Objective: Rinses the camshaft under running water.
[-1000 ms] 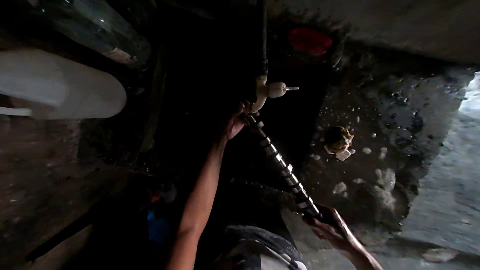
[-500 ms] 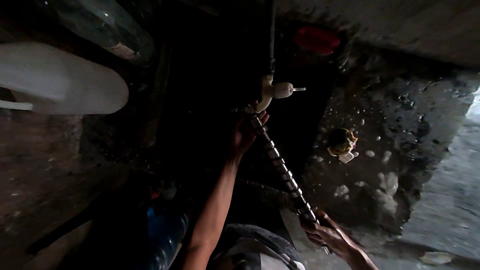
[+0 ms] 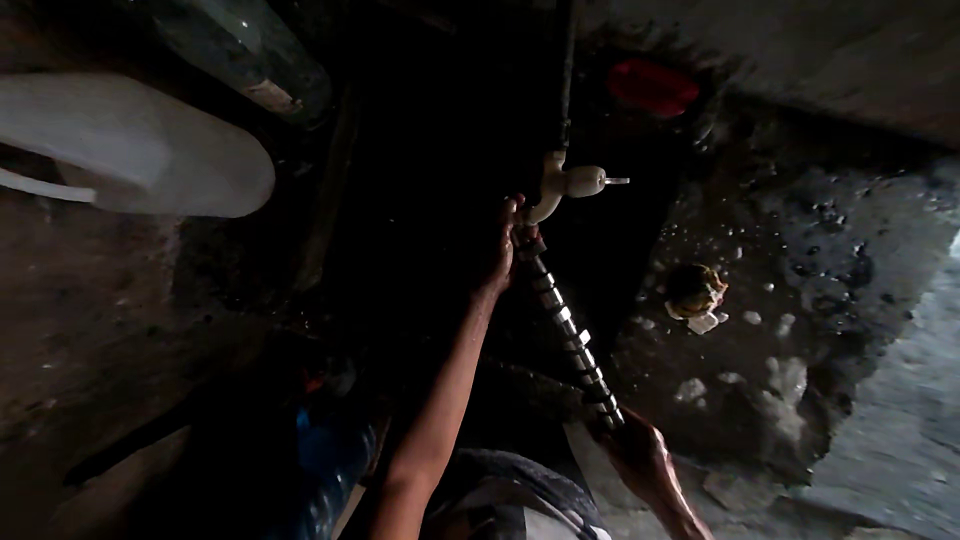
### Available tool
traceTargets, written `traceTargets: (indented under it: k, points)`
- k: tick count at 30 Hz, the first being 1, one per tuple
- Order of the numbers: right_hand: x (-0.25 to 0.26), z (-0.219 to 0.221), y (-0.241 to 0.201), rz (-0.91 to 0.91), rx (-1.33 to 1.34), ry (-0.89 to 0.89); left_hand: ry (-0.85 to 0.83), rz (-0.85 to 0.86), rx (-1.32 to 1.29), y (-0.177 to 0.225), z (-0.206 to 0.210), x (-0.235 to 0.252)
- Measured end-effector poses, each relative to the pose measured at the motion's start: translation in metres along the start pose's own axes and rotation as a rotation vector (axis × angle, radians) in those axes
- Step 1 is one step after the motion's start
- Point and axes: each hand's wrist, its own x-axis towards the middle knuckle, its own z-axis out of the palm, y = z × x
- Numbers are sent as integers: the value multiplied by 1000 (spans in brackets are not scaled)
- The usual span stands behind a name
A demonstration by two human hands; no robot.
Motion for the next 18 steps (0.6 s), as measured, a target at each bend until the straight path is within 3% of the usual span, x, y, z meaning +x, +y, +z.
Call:
traceTargets:
  k: [4,7,10,15,18]
  points:
    - [1,2,4,-2,38,-52,183,-48,110,1,7,0]
    - [2,0,15,32,370,-218,37,-24,85,-10,-9,3]
    - [3,-5,22,143,614,-398,-146,23,-127,-24,-26,2]
    - [8,-13,22,162,758,-531,-192,64,-440,-16,-20,-7]
    - [10,-13,24,134,758,-506,-262,73,-382,-12,-30,-7]
